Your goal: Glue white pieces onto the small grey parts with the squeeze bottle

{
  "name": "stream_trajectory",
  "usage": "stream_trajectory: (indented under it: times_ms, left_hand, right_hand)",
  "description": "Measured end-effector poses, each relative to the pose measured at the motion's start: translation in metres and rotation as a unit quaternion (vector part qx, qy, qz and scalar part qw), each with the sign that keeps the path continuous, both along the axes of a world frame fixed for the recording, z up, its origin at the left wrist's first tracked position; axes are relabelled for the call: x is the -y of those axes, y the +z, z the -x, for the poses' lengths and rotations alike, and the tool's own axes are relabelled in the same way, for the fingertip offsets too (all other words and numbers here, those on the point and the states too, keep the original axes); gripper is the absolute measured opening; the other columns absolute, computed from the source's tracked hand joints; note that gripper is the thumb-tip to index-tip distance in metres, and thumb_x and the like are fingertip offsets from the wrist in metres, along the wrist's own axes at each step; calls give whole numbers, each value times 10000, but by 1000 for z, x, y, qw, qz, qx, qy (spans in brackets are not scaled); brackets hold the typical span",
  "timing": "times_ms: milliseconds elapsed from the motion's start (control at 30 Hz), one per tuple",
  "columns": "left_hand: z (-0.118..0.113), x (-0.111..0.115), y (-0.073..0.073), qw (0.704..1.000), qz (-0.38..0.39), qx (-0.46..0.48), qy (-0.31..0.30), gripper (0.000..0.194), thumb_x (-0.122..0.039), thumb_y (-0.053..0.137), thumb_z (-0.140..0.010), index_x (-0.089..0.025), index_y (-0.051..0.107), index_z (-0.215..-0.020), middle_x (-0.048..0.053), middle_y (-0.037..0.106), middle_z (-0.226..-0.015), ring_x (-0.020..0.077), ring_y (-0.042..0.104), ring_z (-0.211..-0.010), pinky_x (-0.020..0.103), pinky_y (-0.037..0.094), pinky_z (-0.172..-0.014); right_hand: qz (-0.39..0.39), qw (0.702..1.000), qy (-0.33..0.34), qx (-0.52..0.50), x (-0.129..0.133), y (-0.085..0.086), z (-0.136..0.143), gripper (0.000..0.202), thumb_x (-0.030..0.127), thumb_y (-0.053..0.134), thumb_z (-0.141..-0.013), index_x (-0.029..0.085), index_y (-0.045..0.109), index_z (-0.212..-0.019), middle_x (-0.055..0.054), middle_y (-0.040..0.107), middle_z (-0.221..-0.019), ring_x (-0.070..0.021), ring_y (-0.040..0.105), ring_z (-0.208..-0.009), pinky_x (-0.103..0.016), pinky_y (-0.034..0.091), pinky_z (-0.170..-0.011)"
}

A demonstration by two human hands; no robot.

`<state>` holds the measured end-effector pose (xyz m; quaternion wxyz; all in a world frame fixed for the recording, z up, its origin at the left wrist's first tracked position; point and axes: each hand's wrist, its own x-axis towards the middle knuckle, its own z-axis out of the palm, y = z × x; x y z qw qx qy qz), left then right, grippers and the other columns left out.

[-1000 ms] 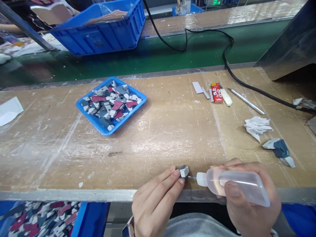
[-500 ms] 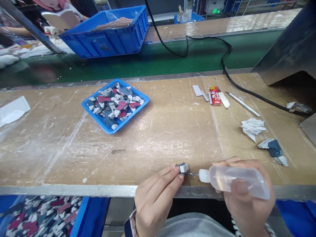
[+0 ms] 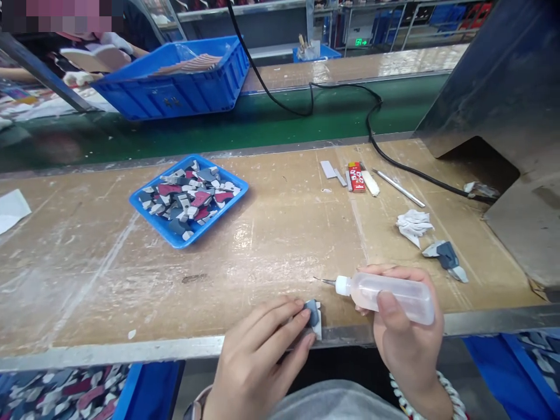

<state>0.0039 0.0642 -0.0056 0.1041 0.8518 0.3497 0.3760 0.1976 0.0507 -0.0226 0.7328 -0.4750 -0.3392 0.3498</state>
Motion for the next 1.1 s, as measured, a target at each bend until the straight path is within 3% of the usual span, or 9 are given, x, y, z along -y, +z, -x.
stream_trajectory:
  times_ms: [133, 267, 367, 667, 1100]
  left_hand:
    - [0, -12, 10, 997, -27, -70, -37, 121, -157, 625, -974, -126, 713, -1050, 66, 777, -987, 178, 756, -844, 295, 657, -706]
    - [-3, -16, 14, 985, -111, -123, -55, 100, -107, 598, -977, -84, 690, -1008, 66, 788, -942, 174, 763, -768, 295, 655, -666]
    - [-5, -17, 10, 985, -119, -115, -54, 64, -64, 634, -942, -73, 685, -981, 71, 781, -887, 155, 748, -717, 275, 645, -656]
    - [-5, -18, 3, 991, -95, -73, -51, 67, -20, 707, -871, -77, 681, -895, 85, 767, -851, 176, 755, -785, 276, 645, -756]
    - [-7, -24, 10, 998, 51, -19, -33, 107, -46, 665, -908, -139, 668, -854, 40, 727, -827, 119, 710, -769, 214, 601, -742]
  right_hand:
    - [-36, 999, -10, 31, 7, -2, 0, 170, 208, 747, -849, 226, 631, -972, -28, 694, -883, -184, 693, -829, -273, 595, -662]
    - [-80, 994, -37, 58, 11, -3, -1, 157, 157, 710, -827, 219, 634, -949, -14, 643, -782, -184, 645, -749, -292, 590, -650]
    - [-80, 993, -45, 76, 12, -1, -1, 179, 121, 681, -794, 220, 619, -930, -13, 638, -741, -190, 626, -708, -301, 575, -596]
    - [-64, 986, -16, 152, 7, 6, 0, 246, 173, 728, -716, 223, 578, -903, 17, 643, -719, -169, 651, -635, -278, 575, -542]
    - [-73, 982, 34, 172, 10, 1, -3, 319, 162, 786, -772, 217, 580, -1009, -9, 669, -824, -177, 691, -720, -290, 620, -618]
